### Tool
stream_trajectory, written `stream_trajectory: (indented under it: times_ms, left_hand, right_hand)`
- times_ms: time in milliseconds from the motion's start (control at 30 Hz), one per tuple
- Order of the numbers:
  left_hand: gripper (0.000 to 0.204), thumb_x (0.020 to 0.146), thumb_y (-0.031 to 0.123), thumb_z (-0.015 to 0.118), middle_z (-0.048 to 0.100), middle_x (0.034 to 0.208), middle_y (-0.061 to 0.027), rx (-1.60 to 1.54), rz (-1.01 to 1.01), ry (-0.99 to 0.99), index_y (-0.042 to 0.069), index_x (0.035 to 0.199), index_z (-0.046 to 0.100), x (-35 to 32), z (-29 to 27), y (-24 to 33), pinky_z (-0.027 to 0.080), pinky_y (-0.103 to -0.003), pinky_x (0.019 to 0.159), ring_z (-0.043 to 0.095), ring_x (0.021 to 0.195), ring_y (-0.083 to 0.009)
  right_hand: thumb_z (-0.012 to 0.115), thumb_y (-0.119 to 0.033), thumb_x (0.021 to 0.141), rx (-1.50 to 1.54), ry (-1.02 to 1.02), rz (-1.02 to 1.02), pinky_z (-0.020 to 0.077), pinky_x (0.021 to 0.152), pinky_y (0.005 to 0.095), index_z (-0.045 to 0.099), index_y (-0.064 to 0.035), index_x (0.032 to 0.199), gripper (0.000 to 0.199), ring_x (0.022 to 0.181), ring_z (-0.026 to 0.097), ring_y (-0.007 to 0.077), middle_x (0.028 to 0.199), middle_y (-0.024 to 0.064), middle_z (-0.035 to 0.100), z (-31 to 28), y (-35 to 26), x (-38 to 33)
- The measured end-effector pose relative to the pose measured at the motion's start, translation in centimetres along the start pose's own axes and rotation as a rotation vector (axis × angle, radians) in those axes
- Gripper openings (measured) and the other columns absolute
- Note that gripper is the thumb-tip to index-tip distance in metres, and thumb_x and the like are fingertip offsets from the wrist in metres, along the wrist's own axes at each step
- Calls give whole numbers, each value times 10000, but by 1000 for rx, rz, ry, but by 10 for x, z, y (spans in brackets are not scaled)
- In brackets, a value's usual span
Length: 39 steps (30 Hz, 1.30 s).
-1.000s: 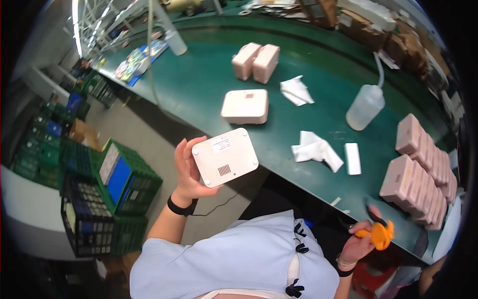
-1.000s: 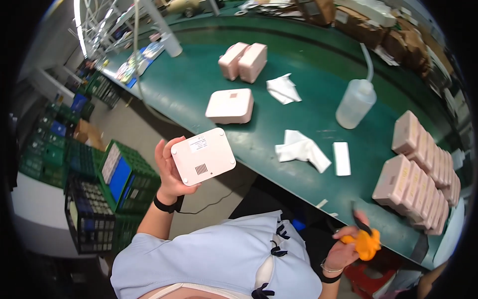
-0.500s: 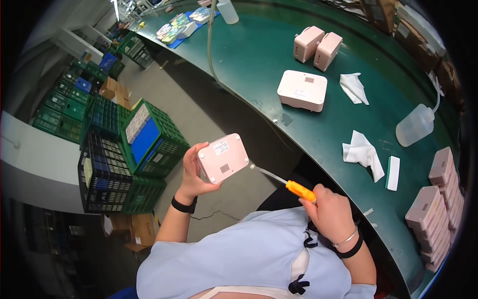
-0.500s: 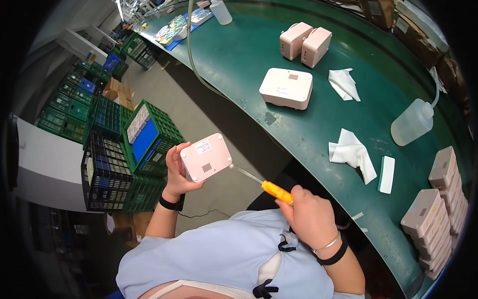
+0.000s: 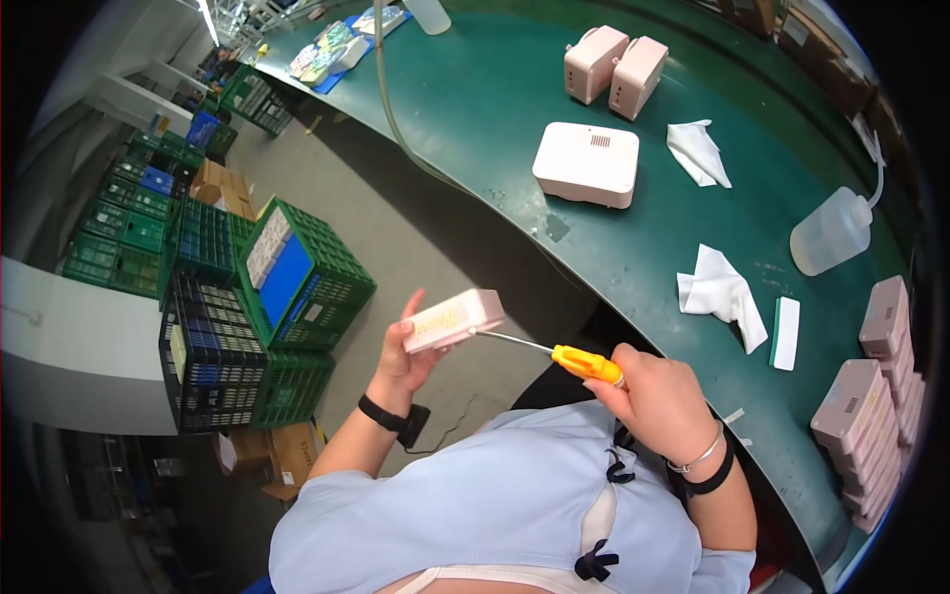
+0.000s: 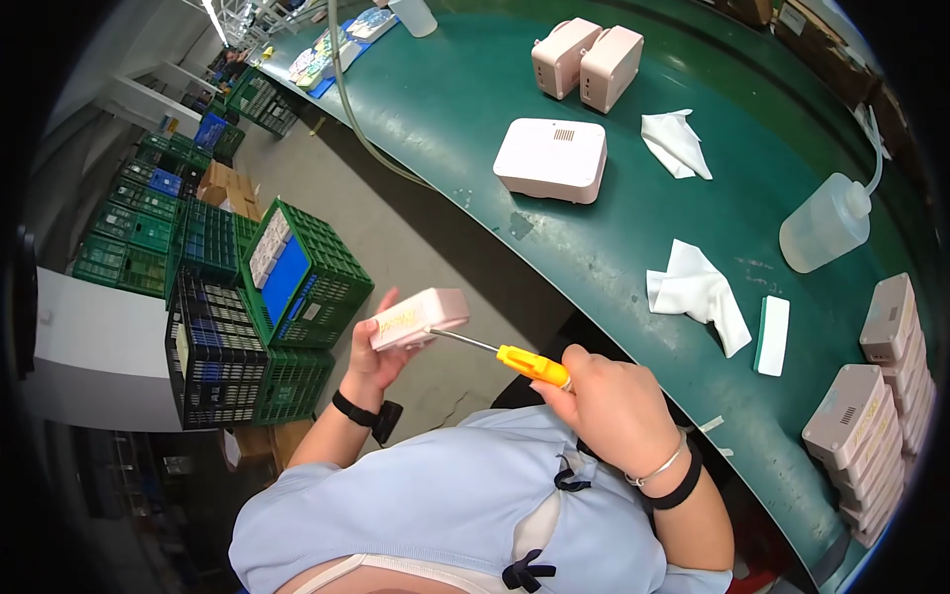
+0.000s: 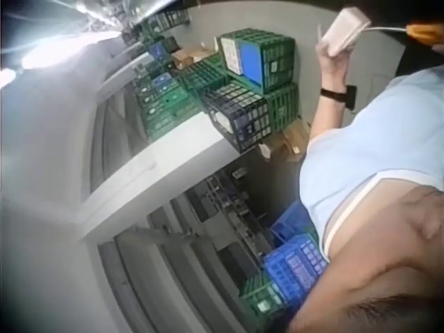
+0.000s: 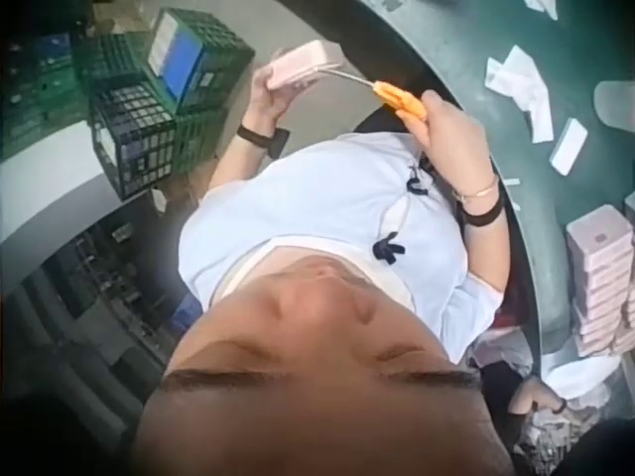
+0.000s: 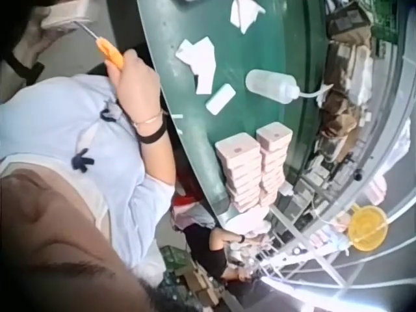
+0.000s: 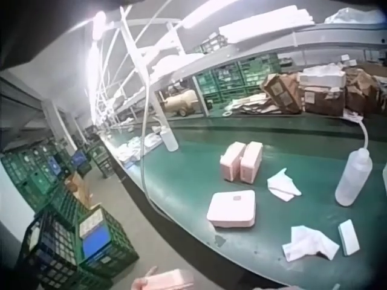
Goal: The person cleans pink electronic devices with a cloth and liquid, blows air onto them with a nozzle, and rows them on the table, then repeats the process with white devices.
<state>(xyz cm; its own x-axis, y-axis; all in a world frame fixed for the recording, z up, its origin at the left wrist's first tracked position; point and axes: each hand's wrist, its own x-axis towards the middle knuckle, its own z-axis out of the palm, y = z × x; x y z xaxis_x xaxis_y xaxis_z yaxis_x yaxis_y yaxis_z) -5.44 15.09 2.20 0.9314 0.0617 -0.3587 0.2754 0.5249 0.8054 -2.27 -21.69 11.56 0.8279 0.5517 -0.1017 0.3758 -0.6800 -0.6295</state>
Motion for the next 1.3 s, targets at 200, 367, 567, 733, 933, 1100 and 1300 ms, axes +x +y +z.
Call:
stream_trajectory:
  times_ms: [200,367,567,733,933,1100,1300]
  left_hand:
    - [818,715,572,688,527,1365,-136,-187,-197,156,182,1407,490,0,13,-8,403,-572,1056,522,1245,-360]
    - [773,763,616,598,552,1316,-127,-285,-248,153,172,1389,506,2,5,-6,425,-552,1033,544,1161,-353]
    - [800,786,683,493,567,1231,-166,-497,-461,66,154,1386,509,-8,-4,-13,461,-498,972,554,994,-339]
    - [799,780,670,519,531,1253,-207,-584,-551,-157,152,1388,510,-8,-15,-21,467,-457,955,522,1029,-345]
    - [699,836,536,533,452,1336,-221,-972,-473,-51,120,1397,498,-7,23,-4,461,-441,978,442,1120,-349]
    - [629,848,388,539,438,1359,-210,-918,-283,94,95,1402,489,-3,24,-3,435,-471,1035,420,1172,-365]
    - [610,848,364,511,454,1371,-190,-822,-279,188,83,1390,491,-2,28,-13,404,-501,1085,430,1215,-382]
  right_hand:
    - [709,-340,869,-48,80,54,483,549,443,506,-44,856,359,614,609,374,682,151,609,1,-3,-6]
    - [702,-337,874,-25,69,74,483,558,448,505,-39,860,358,626,609,385,691,162,612,-4,4,-7]
    - [690,-343,882,-26,165,131,481,559,456,507,-39,870,355,634,609,390,696,165,616,5,17,0]
    - [681,-350,889,-9,58,118,480,564,454,515,-48,876,344,640,611,383,713,164,626,7,23,1]
    - [687,-359,882,8,-28,111,481,565,441,518,-52,856,351,637,617,361,712,151,622,13,26,-3]
    - [698,-360,872,62,-21,0,486,562,432,517,-58,839,354,629,623,338,685,130,611,16,17,-1]
    - [716,-355,856,-43,82,1,495,551,423,522,-66,834,350,597,618,326,672,113,611,30,18,-3]
